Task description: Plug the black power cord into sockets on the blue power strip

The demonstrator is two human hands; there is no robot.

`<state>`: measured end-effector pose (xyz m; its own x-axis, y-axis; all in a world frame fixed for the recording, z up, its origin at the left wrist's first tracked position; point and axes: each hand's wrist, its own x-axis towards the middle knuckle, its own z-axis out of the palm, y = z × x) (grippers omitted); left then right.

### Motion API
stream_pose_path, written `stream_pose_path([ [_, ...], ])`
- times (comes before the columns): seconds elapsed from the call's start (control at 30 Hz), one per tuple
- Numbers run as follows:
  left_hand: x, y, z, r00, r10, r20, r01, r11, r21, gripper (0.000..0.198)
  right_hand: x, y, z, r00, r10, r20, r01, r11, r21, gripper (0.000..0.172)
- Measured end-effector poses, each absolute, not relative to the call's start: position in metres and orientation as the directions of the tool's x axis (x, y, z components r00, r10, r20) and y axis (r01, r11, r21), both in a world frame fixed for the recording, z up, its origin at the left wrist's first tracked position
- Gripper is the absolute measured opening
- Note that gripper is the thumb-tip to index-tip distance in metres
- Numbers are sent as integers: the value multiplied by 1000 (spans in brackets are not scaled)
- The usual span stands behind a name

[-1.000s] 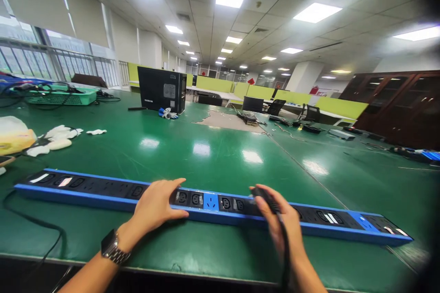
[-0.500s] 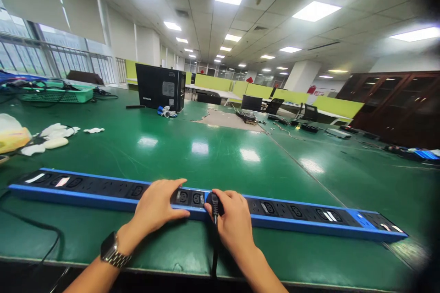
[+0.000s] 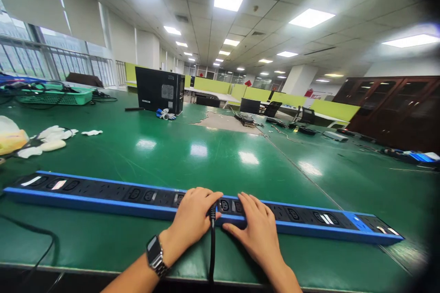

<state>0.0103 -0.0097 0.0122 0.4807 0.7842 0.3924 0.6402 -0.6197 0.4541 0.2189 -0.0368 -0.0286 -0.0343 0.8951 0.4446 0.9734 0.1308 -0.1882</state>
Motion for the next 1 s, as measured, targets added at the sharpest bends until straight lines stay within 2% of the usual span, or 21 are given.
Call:
stream_pose_path([
  [0.1,23,-11,11,403,793,457,653,-599,464,23,216,-37,-27,-28,890,456,976,124,-180,72],
  [0.27,5,-13,40,159,681,714,561,-658,503,30,215,-39,-24,-29,901,434,977,117,-178,75],
  [0.37,-30,-5,59,-47,748,662,556,-531,639,38,215,-39,-23,-15,900,436,976,107,-189,74],
  [0.43,-58,0,59,-105,816,568,571,-418,707,48,216,-39,-24,-12,897,442,975,109,-194,73],
  [0.5,-84,3,48,-82,873,480,612,-336,716,57,216,-39,-26,-14,894,448,974,115,-197,71],
  [0.6,-105,2,24,17,915,402,694,-300,654,59,216,-38,-27,-18,891,453,973,120,-197,70],
  [0.83,-101,-4,-4,166,843,513,746,-447,494,46,216,-38,-26,-17,901,433,974,113,-196,69],
  [1.0,-105,-6,-3,253,843,475,794,-461,396,39,204,-40,-22,-10,921,389,962,116,-249,70],
])
